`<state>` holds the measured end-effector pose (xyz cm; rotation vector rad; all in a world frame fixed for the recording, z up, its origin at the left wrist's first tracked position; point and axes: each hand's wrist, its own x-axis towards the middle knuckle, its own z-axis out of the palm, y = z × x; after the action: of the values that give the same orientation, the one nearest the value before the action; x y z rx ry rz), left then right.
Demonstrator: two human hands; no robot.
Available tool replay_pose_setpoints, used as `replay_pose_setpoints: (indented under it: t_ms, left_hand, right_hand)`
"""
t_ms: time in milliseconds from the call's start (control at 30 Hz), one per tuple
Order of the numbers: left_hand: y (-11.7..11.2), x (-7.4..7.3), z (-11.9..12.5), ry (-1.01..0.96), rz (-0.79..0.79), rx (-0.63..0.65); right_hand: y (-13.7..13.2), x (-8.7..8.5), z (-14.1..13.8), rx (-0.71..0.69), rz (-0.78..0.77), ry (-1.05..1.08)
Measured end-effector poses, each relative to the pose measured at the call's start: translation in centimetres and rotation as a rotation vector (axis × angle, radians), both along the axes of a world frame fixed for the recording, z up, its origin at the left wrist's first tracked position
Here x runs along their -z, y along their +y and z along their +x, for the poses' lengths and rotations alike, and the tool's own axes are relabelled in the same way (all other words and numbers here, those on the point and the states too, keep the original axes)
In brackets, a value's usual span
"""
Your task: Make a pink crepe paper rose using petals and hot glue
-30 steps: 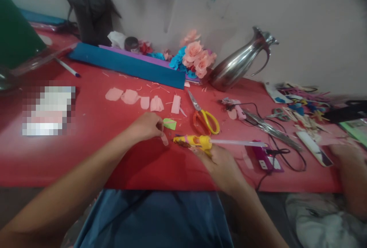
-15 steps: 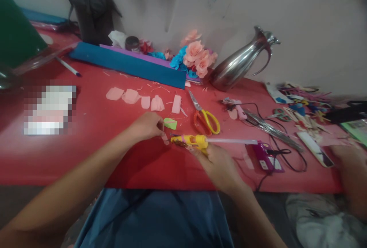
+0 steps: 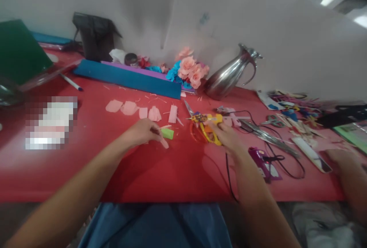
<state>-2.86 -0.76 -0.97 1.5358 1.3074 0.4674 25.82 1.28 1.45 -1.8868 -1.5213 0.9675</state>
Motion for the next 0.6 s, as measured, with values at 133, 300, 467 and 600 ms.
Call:
replay_pose_setpoints:
  t_ms: [133, 300, 467, 600]
  left_hand:
    - [0.3, -0.1, -0.3, -0.059, 0.006, -0.021]
    - [0.4, -0.2, -0.1, -0.128, 0.069, -0.102]
    - [0.2, -0.7, 0.0, -0.133, 0.153, -0.144]
    - [0.1, -0.8, 0.0, -0.099, 0.251, -0.114]
  right_hand:
    - [2.1, 0.5, 0.9, -0.034, -0.01, -0.357]
    - [2.3, 0.6, 1.3, -0.105, 0.007, -0.768]
    - [1.4, -0.7, -0.1, -0.106, 0.013, -0.916]
    - [0.2, -1.7, -4.4, -0.258, 0.373, -0.78]
